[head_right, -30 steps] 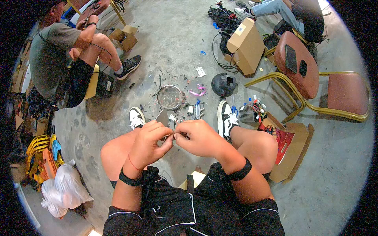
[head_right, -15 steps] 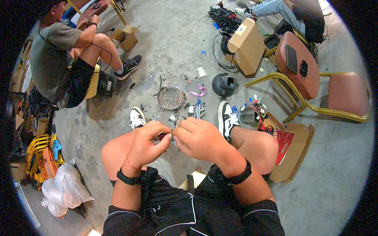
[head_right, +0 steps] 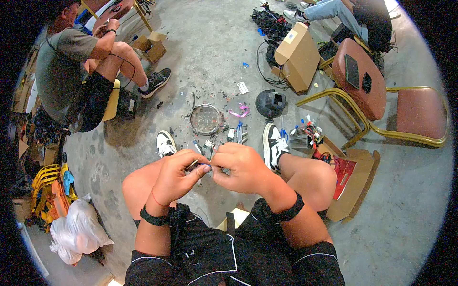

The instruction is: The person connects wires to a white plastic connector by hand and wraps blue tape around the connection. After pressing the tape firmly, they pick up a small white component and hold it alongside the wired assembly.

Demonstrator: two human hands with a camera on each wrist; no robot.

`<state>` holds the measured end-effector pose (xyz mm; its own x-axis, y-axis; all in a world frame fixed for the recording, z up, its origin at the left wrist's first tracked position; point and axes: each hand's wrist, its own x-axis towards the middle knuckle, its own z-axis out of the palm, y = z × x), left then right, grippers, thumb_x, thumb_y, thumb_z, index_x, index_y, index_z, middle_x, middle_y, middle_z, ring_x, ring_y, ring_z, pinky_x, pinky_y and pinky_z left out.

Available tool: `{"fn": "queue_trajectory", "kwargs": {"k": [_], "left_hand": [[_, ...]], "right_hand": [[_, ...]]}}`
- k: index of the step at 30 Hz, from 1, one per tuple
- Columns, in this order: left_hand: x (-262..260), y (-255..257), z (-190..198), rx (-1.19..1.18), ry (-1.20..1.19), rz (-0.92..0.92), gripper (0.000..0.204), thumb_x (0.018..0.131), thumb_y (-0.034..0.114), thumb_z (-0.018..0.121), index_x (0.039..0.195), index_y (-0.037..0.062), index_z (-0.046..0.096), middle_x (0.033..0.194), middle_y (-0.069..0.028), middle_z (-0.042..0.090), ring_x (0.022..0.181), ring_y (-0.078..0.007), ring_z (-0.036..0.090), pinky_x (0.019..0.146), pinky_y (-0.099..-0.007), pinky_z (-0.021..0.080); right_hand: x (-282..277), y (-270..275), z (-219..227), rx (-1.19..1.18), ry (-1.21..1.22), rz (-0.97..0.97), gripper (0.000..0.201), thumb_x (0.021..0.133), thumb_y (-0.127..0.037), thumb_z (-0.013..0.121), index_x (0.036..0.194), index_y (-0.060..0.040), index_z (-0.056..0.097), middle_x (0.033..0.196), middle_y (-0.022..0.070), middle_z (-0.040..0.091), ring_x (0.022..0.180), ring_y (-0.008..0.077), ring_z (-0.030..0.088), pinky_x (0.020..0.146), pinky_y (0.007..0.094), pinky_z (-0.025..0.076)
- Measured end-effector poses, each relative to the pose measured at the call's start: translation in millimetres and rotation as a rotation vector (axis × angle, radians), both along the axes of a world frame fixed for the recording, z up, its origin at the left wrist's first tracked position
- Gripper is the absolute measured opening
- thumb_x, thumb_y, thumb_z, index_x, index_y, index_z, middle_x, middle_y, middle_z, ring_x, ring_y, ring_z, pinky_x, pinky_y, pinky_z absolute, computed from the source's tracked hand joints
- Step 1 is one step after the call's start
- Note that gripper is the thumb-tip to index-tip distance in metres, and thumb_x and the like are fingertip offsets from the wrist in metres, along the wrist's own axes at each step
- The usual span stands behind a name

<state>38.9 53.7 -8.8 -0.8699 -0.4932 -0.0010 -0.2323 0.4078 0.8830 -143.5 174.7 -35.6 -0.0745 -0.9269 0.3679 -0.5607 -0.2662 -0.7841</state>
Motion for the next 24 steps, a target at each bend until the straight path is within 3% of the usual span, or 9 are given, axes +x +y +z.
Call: {"fn": "queue_trajectory", "kwargs": {"k": [3, 5, 7, 11, 13, 20, 22, 24], "left_hand": [[1.8, 0.1, 2.6, 0.048, -0.01, -0.006, 0.016, 0.087, 0.011, 0.08, 0.098, 0.002, 0.073, 0.089, -0.0126, 0.072, 0.081, -0.0276, 0.068, 0.07, -0.036, 0.054], [2.3, -0.4, 4.6, 0.075, 0.009, -0.012, 0.015, 0.087, 0.01, 0.081, 0.097, 0.0016, 0.074, 0.088, -0.0088, 0.071, 0.077, -0.0183, 0.066, 0.07, -0.0313, 0.052], [3.3, -0.8, 2.8, 0.107, 0.024, -0.005, 0.015, 0.088, 0.011, 0.081, 0.097, 0.0013, 0.074, 0.089, -0.0084, 0.071, 0.078, -0.0174, 0.066, 0.071, -0.0309, 0.052], [3.8, -2.3, 1.7, 0.164, -0.003, 0.055, 0.014, 0.089, 0.01, 0.08, 0.096, 0.0005, 0.073, 0.09, -0.0076, 0.072, 0.082, -0.016, 0.066, 0.073, -0.0305, 0.052], [3.5, -2.6, 2.8, 0.173, -0.005, 0.074, 0.013, 0.089, 0.01, 0.079, 0.096, 0.0004, 0.073, 0.09, -0.0077, 0.072, 0.083, -0.0163, 0.066, 0.073, -0.0306, 0.052], [2.6, -2.0, -0.1, 0.152, 0.017, 0.094, 0.013, 0.09, 0.01, 0.079, 0.096, 0.0002, 0.073, 0.091, -0.008, 0.072, 0.084, -0.0167, 0.067, 0.074, -0.0305, 0.051], [2.3, -2.2, 0.8, 0.143, 0.016, 0.091, 0.013, 0.09, 0.011, 0.079, 0.096, 0.0003, 0.073, 0.091, -0.0079, 0.072, 0.084, -0.0163, 0.066, 0.074, -0.0302, 0.051], [2.3, -1.9, 1.6, 0.134, 0.014, 0.086, 0.014, 0.091, 0.011, 0.079, 0.096, 0.0004, 0.073, 0.091, -0.0078, 0.072, 0.083, -0.0159, 0.066, 0.073, -0.0298, 0.051]], "right_hand": [[-0.9, -0.5, -1.3, 0.025, -0.095, 0.045, 0.011, 0.073, 0.0, 0.073, 0.082, -0.0051, 0.068, 0.075, 0.0095, 0.062, 0.071, 0.03, 0.063, 0.061, 0.0395, 0.05], [-2.7, -0.2, -1.0, 0.055, -0.138, 0.075, 0.009, 0.075, -0.004, 0.073, 0.082, -0.0057, 0.067, 0.075, 0.0098, 0.062, 0.071, 0.0307, 0.063, 0.062, 0.0404, 0.05], [-5.0, 1.1, 0.8, 0.151, -0.292, 0.131, 0.007, 0.079, -0.005, 0.073, 0.084, -0.0051, 0.069, 0.078, 0.0099, 0.064, 0.07, 0.0291, 0.064, 0.062, 0.0398, 0.05], [-5.0, 0.6, 6.1, 0.201, -0.251, 0.076, 0.007, 0.084, -0.008, 0.073, 0.09, -0.0045, 0.071, 0.081, 0.0108, 0.066, 0.073, 0.0287, 0.065, 0.065, 0.04, 0.052], [-7.6, 0.0, 3.1, 0.116, -0.149, 0.039, 0.013, 0.084, -0.006, 0.076, 0.097, -0.0053, 0.073, 0.087, 0.0074, 0.069, 0.075, 0.0229, 0.064, 0.064, 0.0335, 0.05], [-6.0, -1.9, 7.0, 0.067, -0.09, 0.021, 0.019, 0.085, -0.008, 0.078, 0.103, -0.0065, 0.073, 0.092, 0.0066, 0.069, 0.078, 0.0223, 0.065, 0.065, 0.0334, 0.051], [-4.0, -1.9, 8.7, 0.076, -0.098, 0.008, 0.014, 0.088, -0.011, 0.076, 0.1, -0.0051, 0.07, 0.091, 0.0112, 0.068, 0.081, 0.0297, 0.067, 0.073, 0.0397, 0.053], [-3.1, -1.3, 9.9, 0.077, -0.102, 0.001, 0.015, 0.089, -0.011, 0.076, 0.1, -0.0051, 0.07, 0.091, 0.0112, 0.068, 0.081, 0.0294, 0.066, 0.072, 0.0395, 0.053]]}}
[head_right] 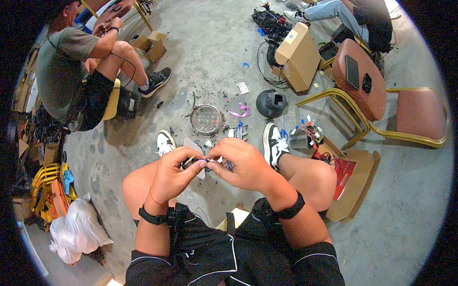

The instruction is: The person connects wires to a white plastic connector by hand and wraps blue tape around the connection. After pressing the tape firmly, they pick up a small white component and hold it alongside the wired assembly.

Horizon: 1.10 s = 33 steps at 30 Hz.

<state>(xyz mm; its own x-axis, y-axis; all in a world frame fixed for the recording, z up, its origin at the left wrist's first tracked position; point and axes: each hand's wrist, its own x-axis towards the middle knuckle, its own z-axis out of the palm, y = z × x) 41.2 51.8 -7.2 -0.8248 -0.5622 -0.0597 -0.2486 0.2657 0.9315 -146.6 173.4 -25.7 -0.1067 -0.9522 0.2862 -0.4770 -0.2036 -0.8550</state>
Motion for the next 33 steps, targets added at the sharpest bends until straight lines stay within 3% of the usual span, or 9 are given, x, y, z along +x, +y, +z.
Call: {"fn": "queue_trajectory", "kwargs": {"k": [5, 7, 11, 14, 18, 20, 27, 29, 33], "left_hand": [[-0.7, -0.1, 2.6, 0.009, -0.023, -0.004, 0.013, 0.091, 0.012, 0.078, 0.096, 0.0006, 0.073, 0.09, -0.0068, 0.072, 0.08, -0.0134, 0.064, 0.07, -0.0276, 0.05], [-1.3, 0.4, 1.5, 0.014, -0.01, -0.001, 0.013, 0.092, 0.012, 0.078, 0.096, 0.0006, 0.073, 0.09, -0.0067, 0.072, 0.08, -0.0133, 0.065, 0.07, -0.0277, 0.05], [0.9, -0.2, -9.3, -0.013, 0.043, -0.006, 0.017, 0.093, 0.016, 0.078, 0.1, 0.0006, 0.074, 0.087, -0.0078, 0.07, 0.074, -0.0145, 0.062, 0.062, -0.0281, 0.048], [1.3, -0.5, -9.3, -0.025, 0.037, -0.014, 0.018, 0.093, 0.017, 0.078, 0.099, 0.0008, 0.074, 0.086, -0.0078, 0.07, 0.074, -0.0146, 0.062, 0.063, -0.0281, 0.048], [1.4, -0.7, -6.1, -0.012, 0.031, -0.018, 0.018, 0.092, 0.017, 0.079, 0.099, 0.0009, 0.074, 0.086, -0.0074, 0.07, 0.075, -0.0146, 0.063, 0.062, -0.0279, 0.047], [1.7, -1.3, -1.8, 0.083, -0.023, -0.032, 0.014, 0.091, 0.011, 0.078, 0.097, -0.0001, 0.073, 0.091, -0.008, 0.072, 0.086, -0.0158, 0.066, 0.076, -0.0291, 0.051], [5.3, -1.6, -4.2, 0.135, 0.02, -0.074, 0.019, 0.093, 0.011, 0.078, 0.107, -0.0001, 0.073, 0.101, -0.0075, 0.073, 0.095, -0.0154, 0.067, 0.086, -0.0286, 0.052], [5.9, 1.3, -5.9, 0.373, 0.093, -0.028, 0.024, 0.094, 0.01, 0.077, 0.114, -0.0006, 0.07, 0.109, -0.0071, 0.073, 0.101, -0.0154, 0.067, 0.091, -0.0296, 0.053], [3.7, 3.6, -2.9, 0.442, 0.135, 0.008, 0.027, 0.095, 0.008, 0.076, 0.119, -0.0013, 0.068, 0.113, -0.0075, 0.073, 0.104, -0.0156, 0.067, 0.094, -0.0303, 0.053]], "right_hand": [[-0.4, 0.7, -0.3, 0.024, -0.01, -0.013, 0.016, 0.089, -0.013, 0.078, 0.1, -0.005, 0.07, 0.09, 0.011, 0.067, 0.08, 0.0284, 0.066, 0.07, 0.0388, 0.053], [-0.4, 0.4, -0.6, 0.027, -0.055, -0.059, 0.017, 0.084, -0.008, 0.082, 0.098, -0.0068, 0.073, 0.087, 0.0061, 0.068, 0.076, 0.0199, 0.064, 0.064, 0.0316, 0.05], [-2.1, -0.2, -5.7, 0.029, -0.059, -0.03, 0.015, 0.084, -0.007, 0.082, 0.096, -0.0064, 0.073, 0.086, 0.0052, 0.069, 0.076, 0.019, 0.064, 0.063, 0.031, 0.049], [-1.6, -0.8, -8.7, -0.057, -0.018, -0.033, 0.012, 0.085, -0.005, 0.081, 0.094, -0.0057, 0.073, 0.087, 0.005, 0.07, 0.076, 0.018, 0.064, 0.063, 0.0303, 0.049], [-1.9, 0.1, -6.1, 0.034, -0.138, -0.003, 0.01, 0.086, -0.005, 0.08, 0.094, -0.0047, 0.073, 0.088, 0.0058, 0.071, 0.077, 0.0174, 0.065, 0.065, 0.0304, 0.05], [-1.7, 0.9, -5.9, 0.069, -0.194, 0.004, 0.009, 0.087, -0.005, 0.08, 0.094, -0.0045, 0.074, 0.088, 0.0061, 0.071, 0.077, 0.0173, 0.065, 0.065, 0.0302, 0.05], [-3.8, 4.1, -1.9, 0.132, -0.307, 0.013, 0.008, 0.092, -0.008, 0.076, 0.095, -0.0025, 0.072, 0.087, 0.0075, 0.07, 0.075, 0.0152, 0.064, 0.066, 0.0299, 0.05], [-6.5, 5.5, -0.5, 0.148, -0.327, 0.022, 0.008, 0.092, -0.006, 0.077, 0.095, -0.0007, 0.072, 0.09, 0.0088, 0.071, 0.078, 0.0155, 0.066, 0.067, 0.0297, 0.051], [-10.8, 6.9, -0.9, 0.137, -0.381, 0.002, 0.009, 0.093, -0.011, 0.076, 0.096, -0.0027, 0.073, 0.087, 0.0065, 0.071, 0.076, 0.0135, 0.065, 0.068, 0.0296, 0.052]]}}
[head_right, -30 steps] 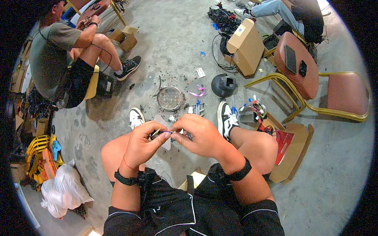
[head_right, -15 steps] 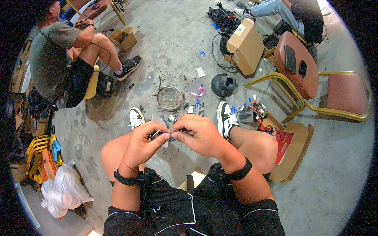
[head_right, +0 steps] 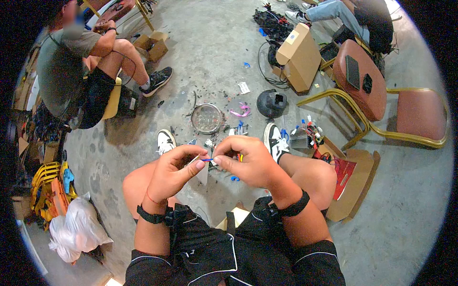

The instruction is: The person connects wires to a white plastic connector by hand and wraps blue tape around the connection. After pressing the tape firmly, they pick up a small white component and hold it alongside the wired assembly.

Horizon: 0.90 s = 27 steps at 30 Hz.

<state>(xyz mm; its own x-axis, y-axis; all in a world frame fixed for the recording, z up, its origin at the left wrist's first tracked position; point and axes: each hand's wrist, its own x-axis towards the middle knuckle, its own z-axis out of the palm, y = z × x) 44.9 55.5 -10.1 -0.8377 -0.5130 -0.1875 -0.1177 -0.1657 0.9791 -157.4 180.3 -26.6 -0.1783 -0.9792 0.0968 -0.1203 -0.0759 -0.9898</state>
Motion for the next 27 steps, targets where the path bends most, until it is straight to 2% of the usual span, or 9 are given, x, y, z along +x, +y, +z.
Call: {"fn": "queue_trajectory", "kwargs": {"k": [3, 8, 9, 11, 14, 16, 19, 23, 27], "left_hand": [[-1.0, 1.2, -0.6, 0.012, 0.014, 0.032, 0.025, 0.096, 0.009, 0.075, 0.117, -0.002, 0.07, 0.114, -0.0079, 0.073, 0.105, -0.0156, 0.068, 0.094, -0.0301, 0.054], [-7.1, -7.0, -6.8, -0.455, -0.037, 0.113, 0.022, 0.097, 0.012, 0.074, 0.114, -0.0031, 0.073, 0.107, -0.0075, 0.074, 0.095, -0.0132, 0.067, 0.087, -0.0273, 0.054], [-8.4, -5.9, -7.7, -0.463, -0.037, 0.111, 0.022, 0.097, 0.012, 0.074, 0.114, -0.0031, 0.073, 0.107, -0.0075, 0.074, 0.095, -0.0132, 0.067, 0.087, -0.0273, 0.054], [-12.0, -4.3, -8.9, -0.25, -0.034, 0.168, 0.023, 0.099, 0.015, 0.073, 0.114, -0.0026, 0.073, 0.105, -0.0068, 0.074, 0.093, -0.0123, 0.066, 0.084, -0.0264, 0.054], [-13.8, -2.2, -14.1, 0.037, 0.06, 0.239, 0.025, 0.1, 0.018, 0.072, 0.115, -0.0016, 0.073, 0.105, -0.0063, 0.073, 0.094, -0.012, 0.066, 0.083, -0.0271, 0.054], [-17.8, -1.4, -13.8, 0.061, 0.073, 0.249, 0.026, 0.102, 0.021, 0.07, 0.117, -0.0003, 0.073, 0.106, -0.0059, 0.073, 0.094, -0.0131, 0.067, 0.084, -0.0296, 0.056], [-21.4, 0.4, -13.6, 0.199, 0.073, 0.303, 0.022, 0.105, 0.02, 0.064, 0.116, 0.0021, 0.07, 0.105, -0.0074, 0.073, 0.094, -0.0164, 0.069, 0.084, -0.0337, 0.057], [-25.9, -2.1, -16.7, 0.322, 0.099, 0.281, 0.023, 0.106, 0.022, 0.063, 0.118, 0.0028, 0.068, 0.105, -0.0073, 0.072, 0.096, -0.0182, 0.07, 0.082, -0.0337, 0.057], [-29.7, -4.2, -23.0, 0.397, 0.136, 0.248, 0.024, 0.106, 0.021, 0.063, 0.119, 0.002, 0.067, 0.105, -0.0075, 0.072, 0.097, -0.0178, 0.07, 0.081, -0.0324, 0.057]], "right_hand": [[-3.4, 1.8, 1.1, -0.011, -0.01, -0.019, 0.01, 0.093, -0.011, 0.076, 0.096, -0.002, 0.073, 0.087, 0.0067, 0.071, 0.077, 0.0126, 0.065, 0.069, 0.0293, 0.052], [-7.5, 1.7, 2.3, 0.027, 0.018, -0.076, 0.014, 0.093, -0.013, 0.078, 0.099, -0.0012, 0.073, 0.087, 0.0056, 0.07, 0.076, 0.0116, 0.064, 0.069, 0.0283, 0.052], [-8.5, 2.8, 1.7, 0.017, -0.042, -0.076, 0.018, 0.094, -0.013, 0.077, 0.104, 0.0003, 0.07, 0.096, 0.0065, 0.069, 0.085, 0.0121, 0.063, 0.075, 0.0281, 0.051], [-13.1, 2.9, -1.2, -0.006, -0.143, -0.077, 0.032, 0.095, -0.015, 0.077, 0.12, 0.0019, 0.065, 0.113, 0.0079, 0.065, 0.1, 0.0137, 0.062, 0.087, 0.0281, 0.05], [-14.9, -4.4, -4.3, -0.05, -0.364, -0.26, 0.039, 0.092, -0.021, 0.081, 0.123, -0.0016, 0.066, 0.108, 0.0057, 0.067, 0.097, 0.0106, 0.062, 0.081, 0.0269, 0.051], [-19.9, -4.0, -9.9, 0.001, -0.308, -0.271, 0.045, 0.092, -0.026, 0.081, 0.126, -0.0019, 0.065, 0.113, 0.0083, 0.068, 0.104, 0.0134, 0.062, 0.087, 0.0299, 0.052], [-16.8, -1.7, -10.7, 0.2, 0.132, -0.125, 0.052, 0.093, -0.033, 0.079, 0.131, -0.0022, 0.063, 0.127, 0.0132, 0.067, 0.117, 0.0243, 0.064, 0.097, 0.0379, 0.052], [-3.3, -5.3, -19.2, 0.146, 0.165, -0.047, 0.053, 0.092, -0.033, 0.079, 0.132, -0.0012, 0.063, 0.129, 0.0176, 0.066, 0.124, 0.0319, 0.062, 0.105, 0.0413, 0.048], [1.7, -10.9, -14.9, 0.216, 0.179, 0.024, 0.057, 0.091, -0.035, 0.08, 0.133, -0.0017, 0.062, 0.127, 0.0181, 0.066, 0.121, 0.0312, 0.063, 0.104, 0.0421, 0.048]]}}
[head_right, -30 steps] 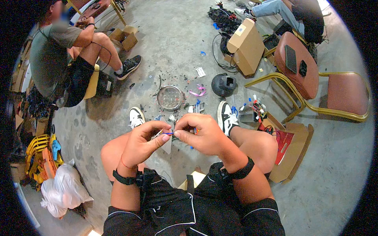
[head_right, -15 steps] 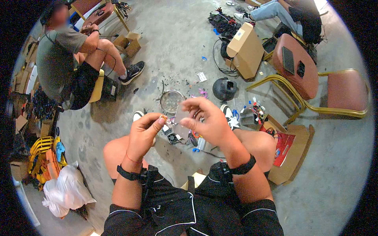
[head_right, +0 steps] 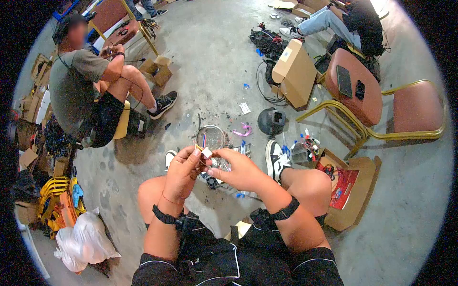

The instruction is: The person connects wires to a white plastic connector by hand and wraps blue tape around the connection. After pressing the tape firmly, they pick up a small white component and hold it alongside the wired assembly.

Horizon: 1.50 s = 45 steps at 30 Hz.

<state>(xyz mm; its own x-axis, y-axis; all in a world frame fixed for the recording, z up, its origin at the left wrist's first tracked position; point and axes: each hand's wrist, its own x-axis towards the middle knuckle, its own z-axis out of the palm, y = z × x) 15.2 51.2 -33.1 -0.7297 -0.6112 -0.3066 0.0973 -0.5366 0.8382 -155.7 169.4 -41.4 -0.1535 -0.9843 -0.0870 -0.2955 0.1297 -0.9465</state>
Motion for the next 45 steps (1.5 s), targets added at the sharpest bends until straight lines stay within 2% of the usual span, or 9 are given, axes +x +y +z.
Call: {"fn": "queue_trajectory", "kwargs": {"k": [7, 12, 19, 22, 26, 29, 33, 36, 45], "left_hand": [[-1.5, -1.1, -7.3, -0.098, -0.038, -0.016, 0.022, 0.104, 0.018, 0.066, 0.118, 0.0015, 0.067, 0.106, -0.0074, 0.074, 0.093, -0.0139, 0.069, 0.08, -0.0301, 0.055], [-1.9, 3.4, -9.2, -0.229, -0.12, -0.024, 0.024, 0.102, 0.018, 0.069, 0.117, 0.0002, 0.067, 0.107, -0.0075, 0.075, 0.093, -0.0127, 0.069, 0.078, -0.0283, 0.054], [1.7, 1.7, -9.9, -0.31, -0.128, -0.031, 0.021, 0.102, 0.013, 0.067, 0.119, 0.0002, 0.067, 0.105, -0.0056, 0.074, 0.089, -0.011, 0.068, 0.076, -0.0267, 0.053], [4.0, 4.6, -12.9, -0.34, -0.153, -0.081, 0.02, 0.101, 0.01, 0.068, 0.119, 0.0026, 0.068, 0.101, -0.0016, 0.07, 0.086, -0.0076, 0.062, 0.076, -0.0246, 0.051], [4.1, 8.4, -15.5, -0.611, -0.331, -0.089, 0.021, 0.098, 0.011, 0.072, 0.116, 0.0011, 0.068, 0.078, 0.0039, 0.063, 0.067, -0.0034, 0.057, 0.059, -0.0215, 0.046], [3.8, 12.6, -22.3, -0.641, -0.346, -0.021, 0.02, 0.095, 0.016, 0.075, 0.11, 0.0038, 0.072, 0.076, 0.003, 0.064, 0.064, -0.0019, 0.052, 0.057, -0.0229, 0.044], [4.1, 12.6, -29.2, -0.586, -0.278, -0.01, 0.022, 0.094, 0.018, 0.076, 0.11, 0.0043, 0.072, 0.081, -0.0008, 0.069, 0.07, -0.0044, 0.059, 0.061, -0.0238, 0.048], [3.4, 13.6, -26.3, -0.765, -0.336, -0.006, 0.023, 0.093, 0.016, 0.077, 0.111, 0.0036, 0.071, 0.09, -0.0038, 0.074, 0.079, -0.009, 0.066, 0.069, -0.0267, 0.053], [-3.7, 23.0, -17.0, -0.634, -0.202, 0.132, 0.021, 0.092, 0.011, 0.076, 0.111, 0.0017, 0.072, 0.096, -0.0032, 0.073, 0.079, -0.0077, 0.066, 0.067, -0.0268, 0.053]], "right_hand": [[4.7, 1.0, 4.0, -0.05, -0.102, -0.16, 0.054, 0.091, -0.036, 0.081, 0.13, -0.0042, 0.062, 0.116, 0.0113, 0.07, 0.112, 0.0229, 0.065, 0.096, 0.0382, 0.05], [7.8, -1.3, 9.8, -0.087, 0.125, -0.199, 0.033, 0.092, -0.031, 0.077, 0.109, -0.0034, 0.072, 0.1, 0.0157, 0.073, 0.09, 0.0312, 0.072, 0.079, 0.0406, 0.055], [10.1, 0.2, 17.3, -0.25, 0.343, -0.269, 0.026, 0.094, -0.027, 0.071, 0.105, -0.004, 0.072, 0.092, 0.0148, 0.071, 0.085, 0.0335, 0.069, 0.074, 0.0433, 0.055], [10.9, 0.4, 25.3, -0.254, 0.351, -0.264, 0.023, 0.092, -0.025, 0.073, 0.1, -0.003, 0.073, 0.089, 0.0143, 0.072, 0.082, 0.0328, 0.07, 0.072, 0.0418, 0.055], [13.3, -0.9, 21.7, -0.435, 0.405, -0.316, 0.02, 0.086, -0.022, 0.077, 0.089, -0.0029, 0.074, 0.082, 0.0137, 0.072, 0.074, 0.032, 0.07, 0.066, 0.0402, 0.055], [13.6, 1.4, 26.9, -0.47, 0.429, -0.304, 0.019, 0.086, -0.022, 0.077, 0.089, -0.0036, 0.074, 0.082, 0.014, 0.072, 0.074, 0.0324, 0.07, 0.067, 0.0406, 0.055], [12.8, 1.4, 24.2, -0.479, 0.493, -0.297, 0.019, 0.084, -0.024, 0.078, 0.083, -0.0054, 0.073, 0.078, 0.0129, 0.07, 0.071, 0.0325, 0.068, 0.063, 0.0413, 0.054], [12.7, 2.2, 25.9, -0.518, 0.53, -0.285, 0.019, 0.084, -0.024, 0.078, 0.081, -0.0065, 0.072, 0.076, 0.012, 0.068, 0.07, 0.0318, 0.068, 0.062, 0.0412, 0.054], [12.3, 4.1, 32.7, -0.545, 0.605, -0.259, 0.018, 0.083, -0.025, 0.079, 0.081, -0.0083, 0.073, 0.073, 0.0089, 0.067, 0.067, 0.0288, 0.066, 0.059, 0.0397, 0.053]]}}
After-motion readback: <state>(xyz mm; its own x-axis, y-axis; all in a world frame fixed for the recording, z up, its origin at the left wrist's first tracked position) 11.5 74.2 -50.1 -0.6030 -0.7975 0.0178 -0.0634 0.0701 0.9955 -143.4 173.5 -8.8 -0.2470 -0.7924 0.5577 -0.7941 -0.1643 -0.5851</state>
